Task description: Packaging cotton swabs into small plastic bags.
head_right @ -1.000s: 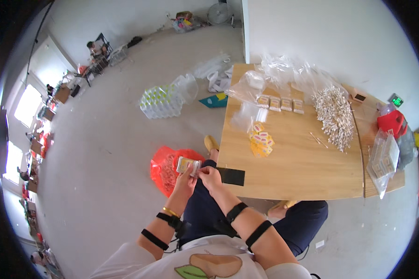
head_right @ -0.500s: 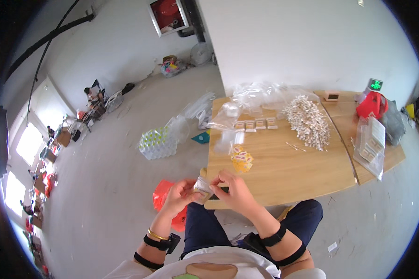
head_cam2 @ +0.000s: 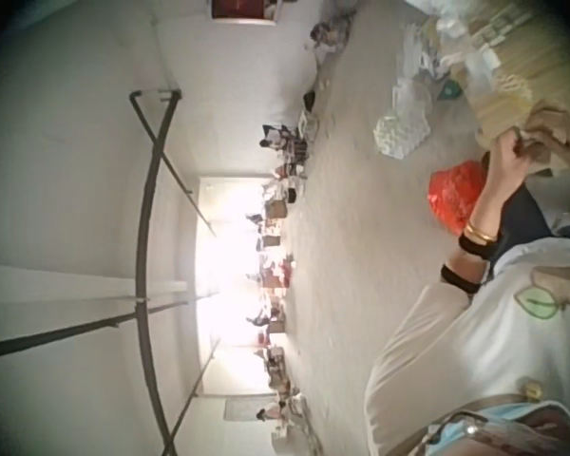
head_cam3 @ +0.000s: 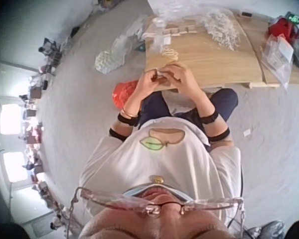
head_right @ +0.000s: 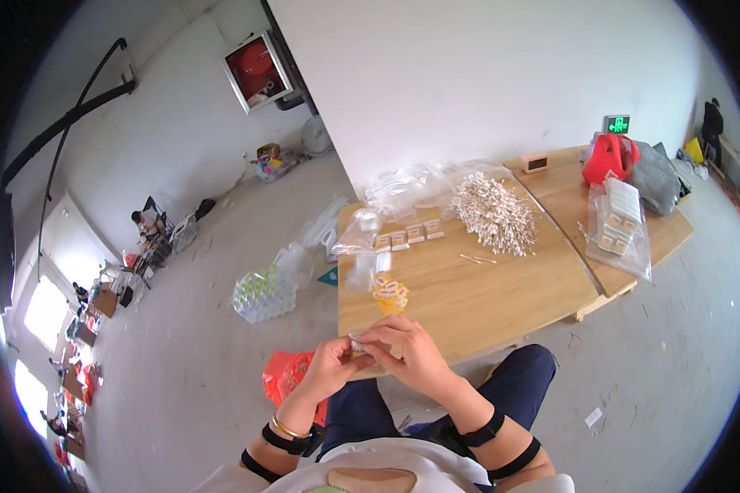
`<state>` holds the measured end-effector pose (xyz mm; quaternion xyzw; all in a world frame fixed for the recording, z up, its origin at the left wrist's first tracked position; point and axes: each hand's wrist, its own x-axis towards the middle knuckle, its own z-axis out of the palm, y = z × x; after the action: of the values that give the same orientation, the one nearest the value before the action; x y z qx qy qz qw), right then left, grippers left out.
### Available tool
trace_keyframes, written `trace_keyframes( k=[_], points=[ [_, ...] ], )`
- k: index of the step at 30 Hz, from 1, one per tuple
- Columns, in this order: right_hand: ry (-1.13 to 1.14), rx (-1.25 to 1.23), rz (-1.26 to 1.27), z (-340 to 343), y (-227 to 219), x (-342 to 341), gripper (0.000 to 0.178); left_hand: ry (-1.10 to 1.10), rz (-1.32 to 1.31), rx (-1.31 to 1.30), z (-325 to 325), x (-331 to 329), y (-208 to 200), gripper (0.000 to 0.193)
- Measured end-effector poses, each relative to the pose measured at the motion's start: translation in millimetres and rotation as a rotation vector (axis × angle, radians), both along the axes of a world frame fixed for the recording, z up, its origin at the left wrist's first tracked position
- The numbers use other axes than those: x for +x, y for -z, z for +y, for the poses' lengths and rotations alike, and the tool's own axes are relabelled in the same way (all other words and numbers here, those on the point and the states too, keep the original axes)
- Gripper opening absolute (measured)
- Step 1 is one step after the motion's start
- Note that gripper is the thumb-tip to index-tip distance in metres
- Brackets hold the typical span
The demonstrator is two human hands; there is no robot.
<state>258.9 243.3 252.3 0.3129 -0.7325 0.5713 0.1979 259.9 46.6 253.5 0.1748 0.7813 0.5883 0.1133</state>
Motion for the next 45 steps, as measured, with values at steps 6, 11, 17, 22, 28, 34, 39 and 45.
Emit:
trace_keyframes(
  k=[6, 11, 17, 22, 28, 34, 39, 45],
  points=[
    [0.001, -0.137, -0.245, 21.9, -3.1, 8.3, 0.008, 0.02, -0.001, 0.114, 17.3, 3.0, -0.8, 0.024],
    [0.048, -0.068, -0.249, 30.1, -8.2, 13.0, 0.01, 0.012, -0.02, 0.332, 23.0, 0.4, -2.8, 0.019],
    [-0.001, -0.378, -0.331, 30.5, 8.9, 13.8, 0.018, -0.041, 0.061, 0.426, 31.5, 3.3, -4.2, 0.016],
    [0.001, -0.321, -0.456, 39.0, 13.7, 14.1, 0.016, 0.001, 0.06, 0.465, 36.7, 2.6, -0.4, 0.017],
    [0.02, -0.339, -0.502, 39.5, 4.7, 15.1, 0.017, -0.036, 0.07, 0.48, 36.6, -1.4, -1.3, 0.015],
    [0.008, -0.356, -0.501, 36.8, 2.7, 11.4, 0.018, -0.069, 0.135, 0.504, 41.3, -2.4, -2.8, 0.012],
    [-0.008, -0.379, -0.525, 33.6, 6.0, 7.6, 0.017, -0.101, 0.142, 0.539, 40.4, -2.4, 2.7, 0.009],
    [-0.003, -0.387, -0.526, 31.1, 2.7, 6.0, 0.016, -0.13, 0.183, 0.555, 41.9, -0.6, 0.8, 0.008]
  ],
)
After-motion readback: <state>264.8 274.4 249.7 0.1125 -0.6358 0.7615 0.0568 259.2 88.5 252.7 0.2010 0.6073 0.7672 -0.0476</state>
